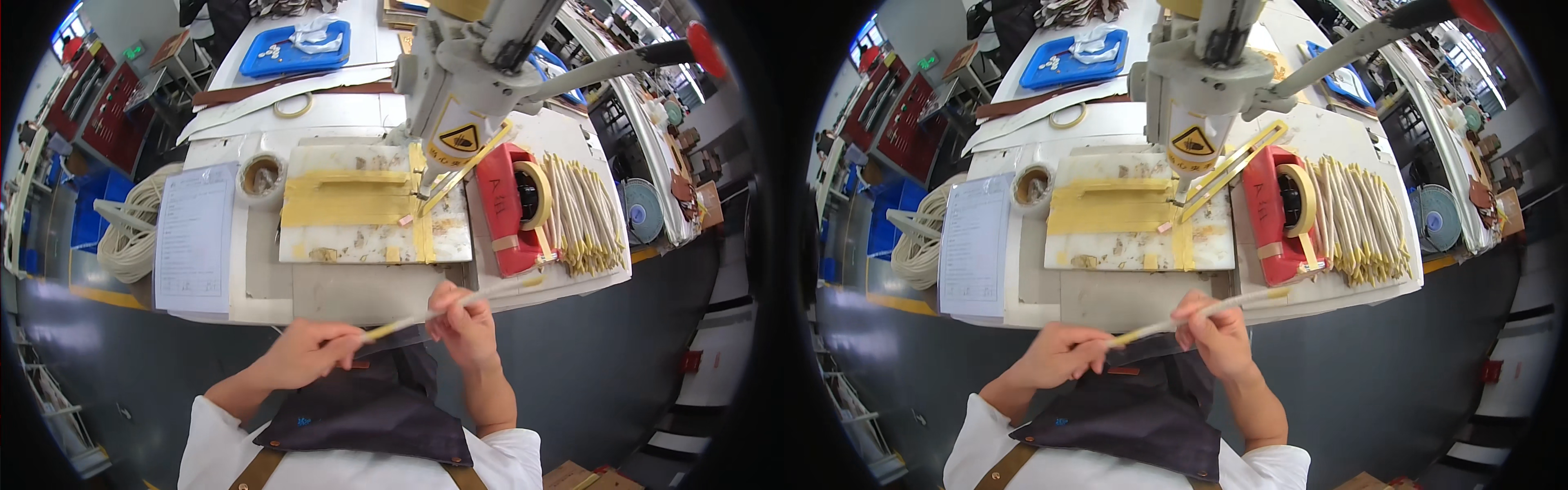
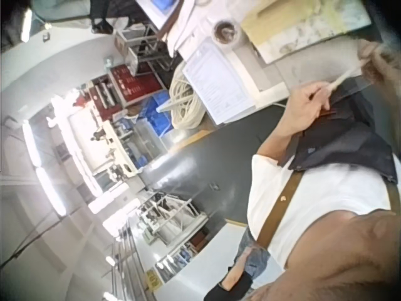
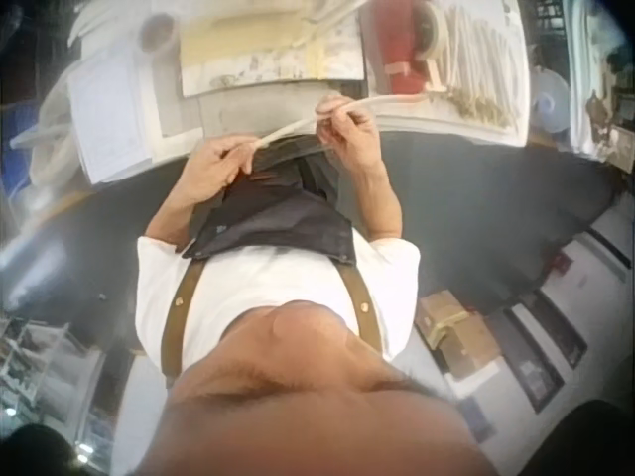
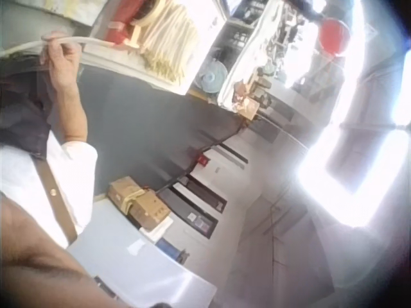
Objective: The person repeatedly picks up white cables and yellow plastic tips, inserts the tips into the cable ends, and uses a red-handled press machine to secure them. The finished cables are placed in a pile on the table. The process is repeated for multiple units throughout the clip.
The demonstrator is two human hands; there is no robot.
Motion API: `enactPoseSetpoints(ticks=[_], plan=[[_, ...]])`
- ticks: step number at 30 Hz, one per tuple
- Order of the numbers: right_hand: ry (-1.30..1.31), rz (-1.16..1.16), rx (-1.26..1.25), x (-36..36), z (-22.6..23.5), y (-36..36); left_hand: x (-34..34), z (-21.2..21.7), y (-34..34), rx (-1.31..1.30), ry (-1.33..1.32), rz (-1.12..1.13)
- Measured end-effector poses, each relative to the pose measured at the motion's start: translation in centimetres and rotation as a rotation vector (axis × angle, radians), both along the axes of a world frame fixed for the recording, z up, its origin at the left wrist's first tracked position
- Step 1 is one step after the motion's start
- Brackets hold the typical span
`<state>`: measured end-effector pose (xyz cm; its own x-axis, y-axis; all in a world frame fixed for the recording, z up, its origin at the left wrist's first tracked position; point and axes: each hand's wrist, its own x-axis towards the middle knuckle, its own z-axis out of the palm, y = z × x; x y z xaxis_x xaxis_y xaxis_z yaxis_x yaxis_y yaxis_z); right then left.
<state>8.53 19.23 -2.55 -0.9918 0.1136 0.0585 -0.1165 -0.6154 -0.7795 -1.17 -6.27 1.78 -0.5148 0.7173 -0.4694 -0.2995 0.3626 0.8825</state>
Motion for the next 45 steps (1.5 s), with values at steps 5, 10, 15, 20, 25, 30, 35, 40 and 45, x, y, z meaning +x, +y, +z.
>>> enactPoseSetpoints(ticks=[5,10,15,20,25,30,35,40,45], plan=[[-0.234,-0.157,0.084,-2.3,-0.7,0.9,-2.1,-0.1,-3.5,0.019,0.795,0.233],[-0.263,-0.321,0.155,-3.9,-1.1,-0.2,-4.2,1.1,-4.4,-0.136,1.061,0.283],[-0.199,-0.297,0.304,-3.9,-0.9,1.1,-7.4,0.3,-7.0,-0.144,0.970,0.262],[-0.135,-0.259,0.827,-4.5,-1.1,2.4,-10.2,-1.0,-8.5,-0.133,0.823,0.271],[0.058,-0.324,1.290,-6.0,-0.1,2.6,-10.7,-1.0,-7.8,-0.140,0.860,0.281],[0.105,-0.411,1.526,-8.7,-0.9,2.1,-11.5,-3.1,-5.7,-0.082,1.116,0.207],[0.067,-0.439,1.497,-8.5,-1.5,2.0,-12.2,-3.9,-5.4,-0.137,1.170,0.172],[0.085,-0.515,1.422,-8.2,-1.8,3.0,-11.8,-3.6,-4.5,-0.099,1.020,0.195],[-0.073,-0.671,1.360,-9.4,-1.5,3.5,-10.0,-4.2,-0.8,0.009,1.050,0.248]])
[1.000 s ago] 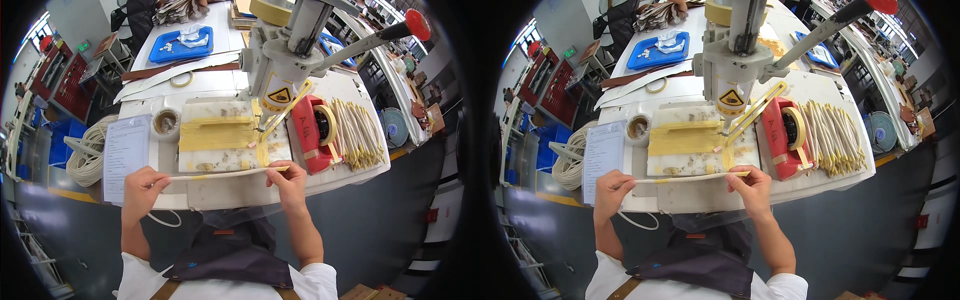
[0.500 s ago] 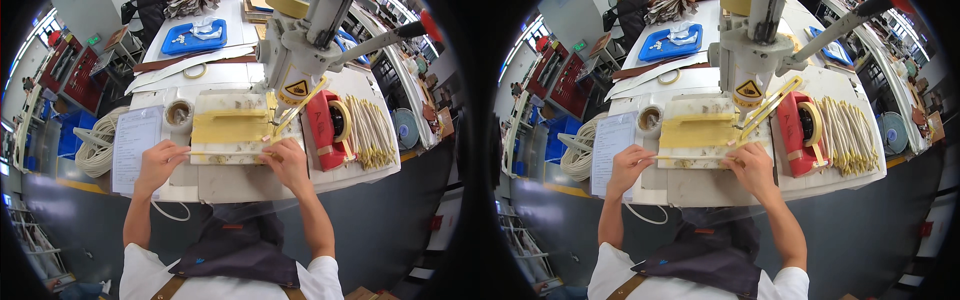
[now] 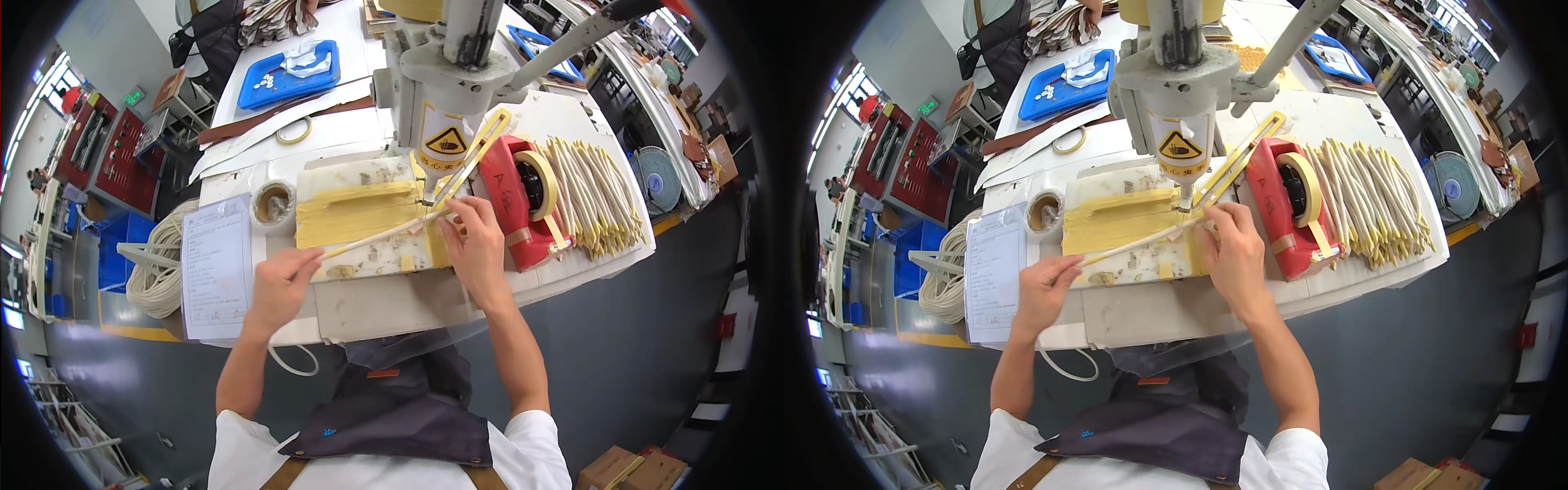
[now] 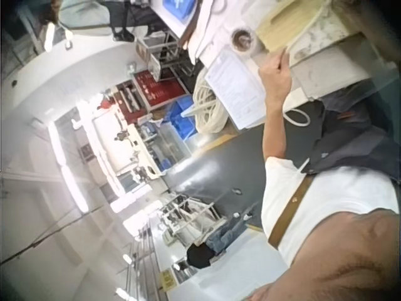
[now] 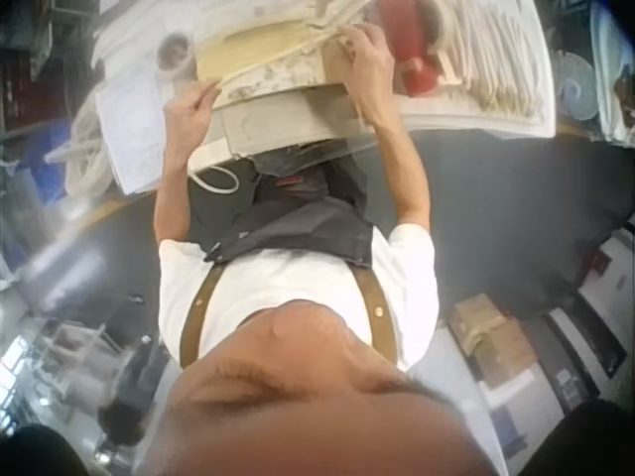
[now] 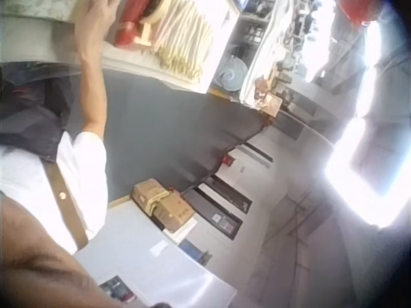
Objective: The person repeatedly picks up white cables and yellow plastic tips, inserts the tips into the cable ends, and uses a red-handled press machine to secure them. The finished cables are placed in a pile on the table. The process is repeated for multiple units throughout the clip.
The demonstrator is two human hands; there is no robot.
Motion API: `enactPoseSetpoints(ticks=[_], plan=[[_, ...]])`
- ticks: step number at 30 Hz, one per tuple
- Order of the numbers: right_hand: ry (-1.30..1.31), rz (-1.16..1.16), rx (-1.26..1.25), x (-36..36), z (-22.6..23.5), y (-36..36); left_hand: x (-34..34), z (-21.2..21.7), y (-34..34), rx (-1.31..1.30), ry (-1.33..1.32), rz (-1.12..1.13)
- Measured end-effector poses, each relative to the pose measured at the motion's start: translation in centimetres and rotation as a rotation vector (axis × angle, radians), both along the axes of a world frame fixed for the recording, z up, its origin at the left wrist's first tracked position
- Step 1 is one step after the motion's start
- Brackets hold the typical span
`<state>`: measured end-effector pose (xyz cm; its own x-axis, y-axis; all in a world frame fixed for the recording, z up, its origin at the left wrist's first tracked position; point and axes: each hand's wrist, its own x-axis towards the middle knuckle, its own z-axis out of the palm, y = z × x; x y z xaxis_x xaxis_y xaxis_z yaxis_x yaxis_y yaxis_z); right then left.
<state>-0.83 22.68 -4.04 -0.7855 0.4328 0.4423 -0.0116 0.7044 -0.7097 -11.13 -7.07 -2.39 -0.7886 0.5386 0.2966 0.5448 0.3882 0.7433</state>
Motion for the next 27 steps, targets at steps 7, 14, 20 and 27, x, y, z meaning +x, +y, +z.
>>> enactPoseSetpoints(ticks=[7,14,20,27], plan=[[0.134,-0.042,-0.156,-0.5,-0.7,1.1,3.2,-0.4,3.3,0.041,0.067,-0.061],[0.003,-0.109,0.059,-1.7,0.9,2.1,3.9,-1.1,5.6,0.067,0.217,-0.041],[0.002,-0.071,0.080,-2.3,0.7,2.2,5.7,-0.6,5.5,0.092,-0.007,-0.050],[0.054,-0.020,0.176,-1.4,-3.0,4.7,11.1,-4.0,6.9,0.286,-0.272,-0.003]])
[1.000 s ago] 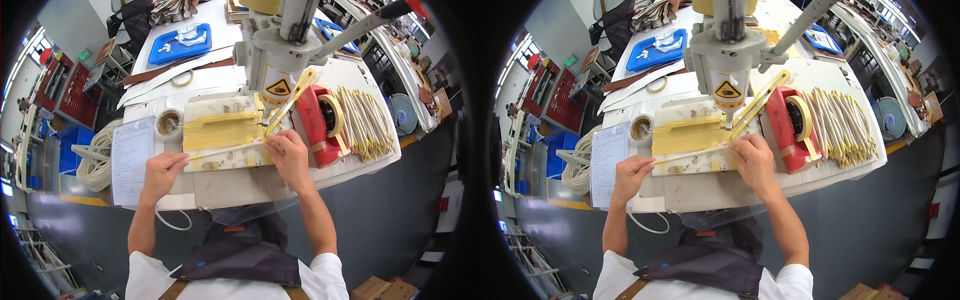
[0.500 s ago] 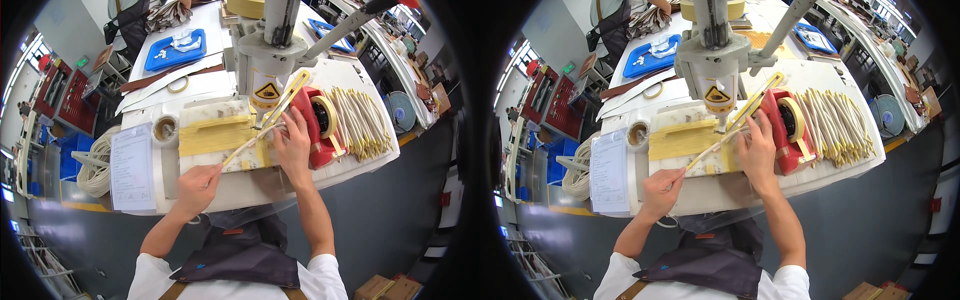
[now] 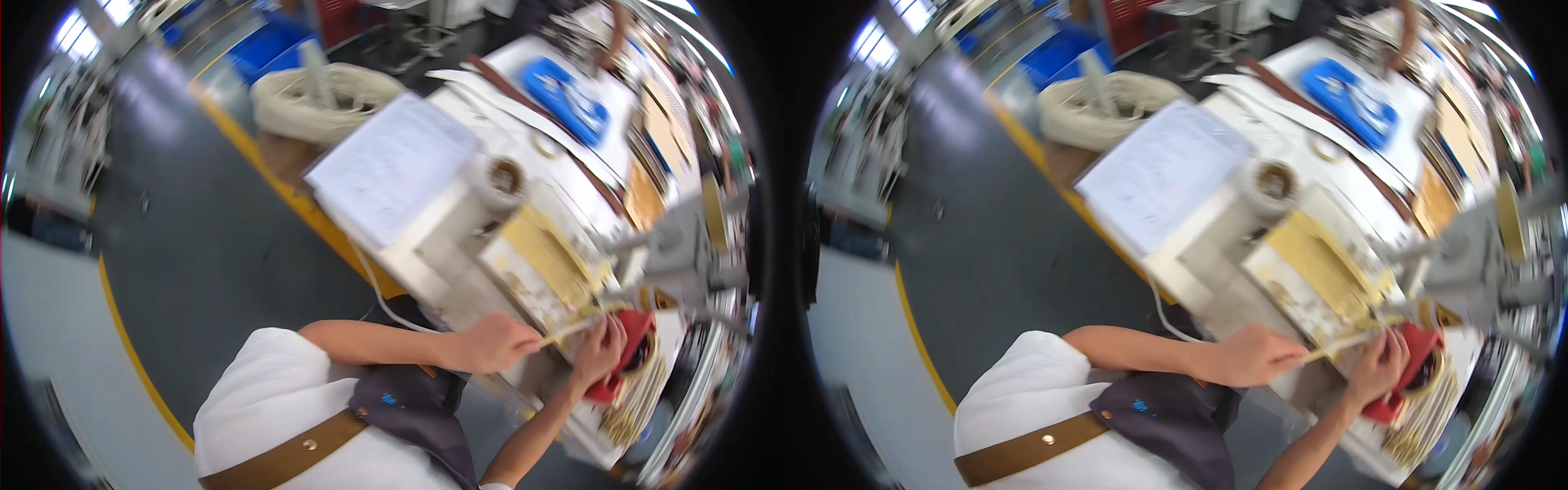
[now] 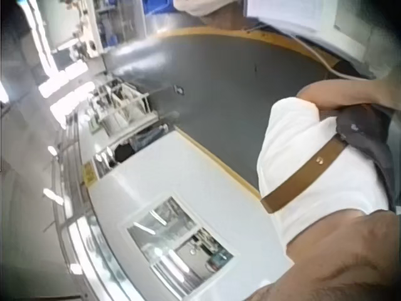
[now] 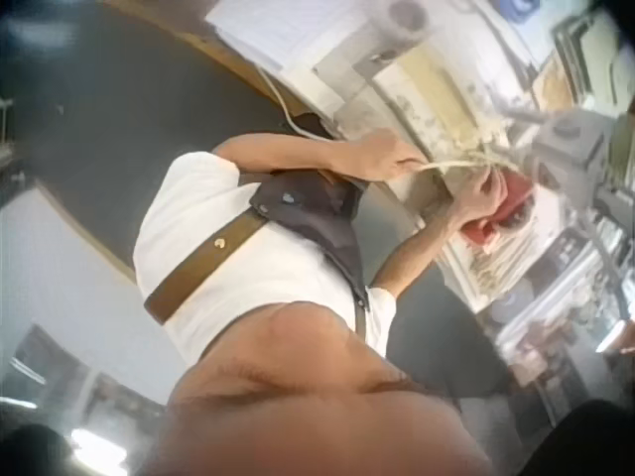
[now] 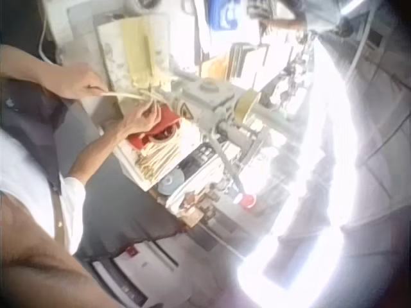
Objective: The person repeatedly picks up white cables and yellow plastic tips, inserts the tips into the cable ends, and uses a red-handled press machine to secure them. The finished cables are placed in a pile on the table. The process is repeated for multiple units throughout the clip.
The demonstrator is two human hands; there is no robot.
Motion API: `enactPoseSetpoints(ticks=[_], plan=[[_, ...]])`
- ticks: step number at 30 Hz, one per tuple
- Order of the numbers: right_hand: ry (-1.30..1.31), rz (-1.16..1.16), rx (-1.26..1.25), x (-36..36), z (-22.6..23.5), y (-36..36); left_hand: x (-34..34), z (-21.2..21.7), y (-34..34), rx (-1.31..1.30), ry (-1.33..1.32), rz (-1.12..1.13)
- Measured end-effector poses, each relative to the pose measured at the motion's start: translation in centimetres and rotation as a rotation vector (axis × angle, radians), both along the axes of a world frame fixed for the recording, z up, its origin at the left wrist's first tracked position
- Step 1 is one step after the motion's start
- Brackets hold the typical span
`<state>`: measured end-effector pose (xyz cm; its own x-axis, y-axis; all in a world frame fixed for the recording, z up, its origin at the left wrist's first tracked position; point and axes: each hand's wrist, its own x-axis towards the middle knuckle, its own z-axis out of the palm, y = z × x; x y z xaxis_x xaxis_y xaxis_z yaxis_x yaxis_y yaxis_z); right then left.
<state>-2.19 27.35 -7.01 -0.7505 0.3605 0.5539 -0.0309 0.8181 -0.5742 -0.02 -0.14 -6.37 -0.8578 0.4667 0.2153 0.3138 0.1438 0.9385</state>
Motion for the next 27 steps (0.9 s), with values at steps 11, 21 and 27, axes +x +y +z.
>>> enactPoseSetpoints(ticks=[11,21,27], plan=[[-0.002,0.061,-0.214,-1.9,-0.7,2.3,4.0,-3.7,1.4,0.382,-0.749,-0.300],[-0.055,0.052,-0.293,-2.6,-0.1,0.4,3.3,-5.4,3.9,0.064,-0.253,0.053],[-0.066,0.062,-0.395,-1.9,0.1,0.0,4.6,-3.6,3.4,-0.002,-0.175,0.072]])
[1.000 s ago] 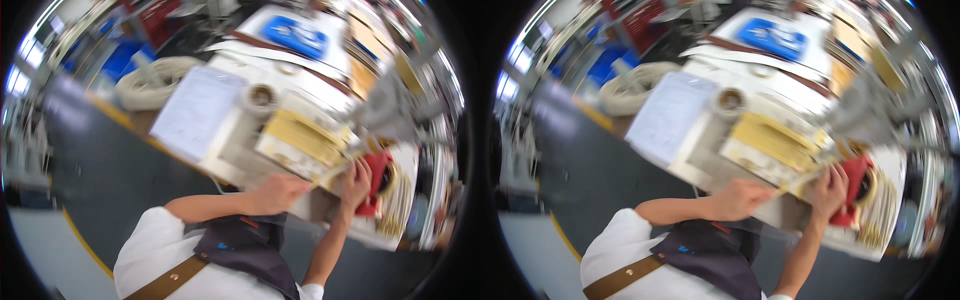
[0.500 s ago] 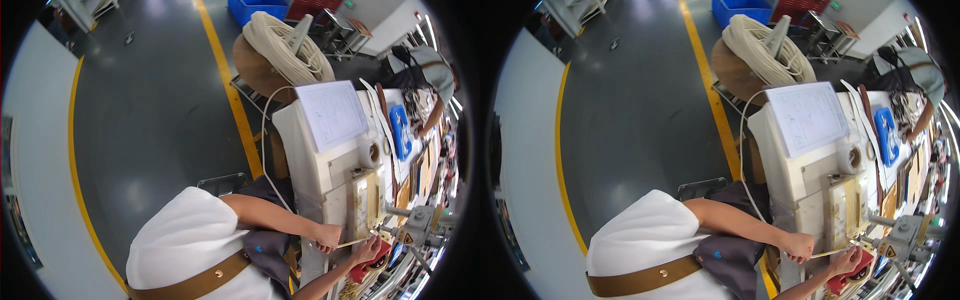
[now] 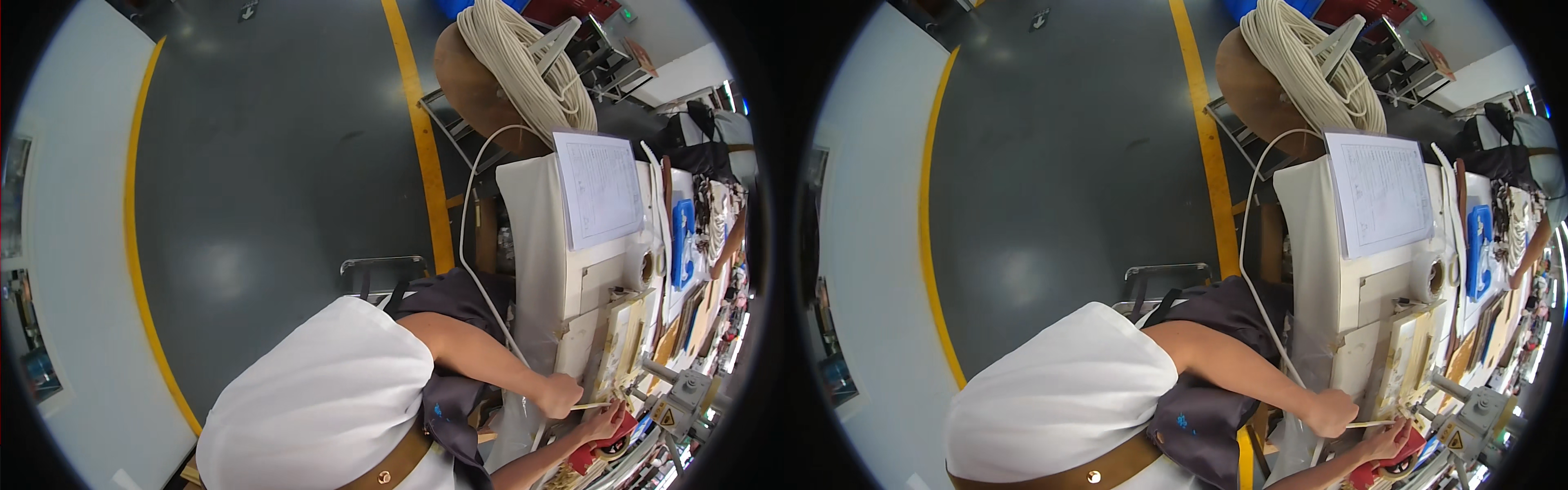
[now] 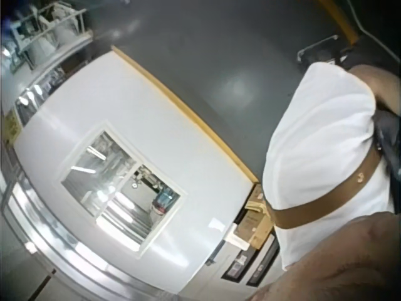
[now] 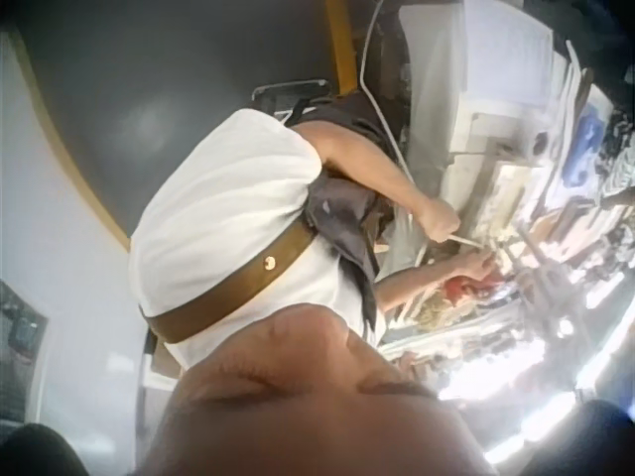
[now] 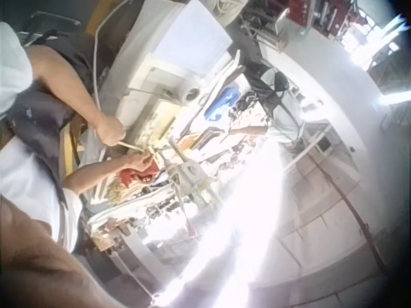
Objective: The person repeatedly picks up white cables and yellow plastic tips, inserts the tips into the cable ends, and uses a red-handled press machine to secure them. The finished cables are placed in a pile on the table. The process is repeated for multiple units throughout the clip.
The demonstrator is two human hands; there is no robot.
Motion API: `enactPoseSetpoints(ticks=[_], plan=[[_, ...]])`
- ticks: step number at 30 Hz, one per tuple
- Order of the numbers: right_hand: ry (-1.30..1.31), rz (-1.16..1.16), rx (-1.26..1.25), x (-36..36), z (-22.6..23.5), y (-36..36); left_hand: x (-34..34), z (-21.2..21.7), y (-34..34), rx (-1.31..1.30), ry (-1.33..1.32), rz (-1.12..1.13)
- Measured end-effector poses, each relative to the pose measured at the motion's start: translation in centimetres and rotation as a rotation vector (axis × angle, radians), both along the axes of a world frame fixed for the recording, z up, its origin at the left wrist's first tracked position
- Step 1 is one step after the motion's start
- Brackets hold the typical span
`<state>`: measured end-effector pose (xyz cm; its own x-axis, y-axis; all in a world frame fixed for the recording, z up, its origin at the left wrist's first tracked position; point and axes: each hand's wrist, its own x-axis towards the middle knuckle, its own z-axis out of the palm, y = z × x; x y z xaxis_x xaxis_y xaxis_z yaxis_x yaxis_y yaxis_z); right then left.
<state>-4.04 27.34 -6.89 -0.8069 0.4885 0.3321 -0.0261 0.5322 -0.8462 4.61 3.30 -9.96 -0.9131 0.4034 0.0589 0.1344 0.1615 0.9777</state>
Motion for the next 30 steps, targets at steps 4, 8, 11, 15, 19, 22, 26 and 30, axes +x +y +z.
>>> enactPoseSetpoints(ticks=[4,8,11,15,19,22,26,30], plan=[[-0.017,-0.009,0.026,1.6,0.6,-0.2,-0.1,0.1,0.4,0.125,-0.173,-0.181],[0.141,0.162,0.067,2.4,0.2,0.0,-0.9,-1.8,-0.4,0.289,-0.297,-0.367],[0.173,0.124,0.019,2.5,0.5,-2.1,-1.9,1.0,-2.6,-0.119,-0.074,-0.270],[0.145,0.095,0.000,2.5,1.0,-3.0,-3.7,4.3,-3.8,-0.389,0.377,-0.067],[0.023,0.028,0.168,1.9,2.1,-4.0,-6.3,5.2,-4.2,-0.534,0.620,-0.022],[-0.042,0.029,0.353,1.5,2.6,-4.1,-7.3,4.7,-4.1,-0.524,0.756,-0.019],[-0.077,0.039,0.442,0.8,4.7,-4.7,-8.6,4.4,-3.6,-0.522,0.833,-0.065],[-0.118,0.100,0.505,0.9,4.4,-2.9,-10.1,6.0,-3.2,-0.528,0.806,-0.101]])
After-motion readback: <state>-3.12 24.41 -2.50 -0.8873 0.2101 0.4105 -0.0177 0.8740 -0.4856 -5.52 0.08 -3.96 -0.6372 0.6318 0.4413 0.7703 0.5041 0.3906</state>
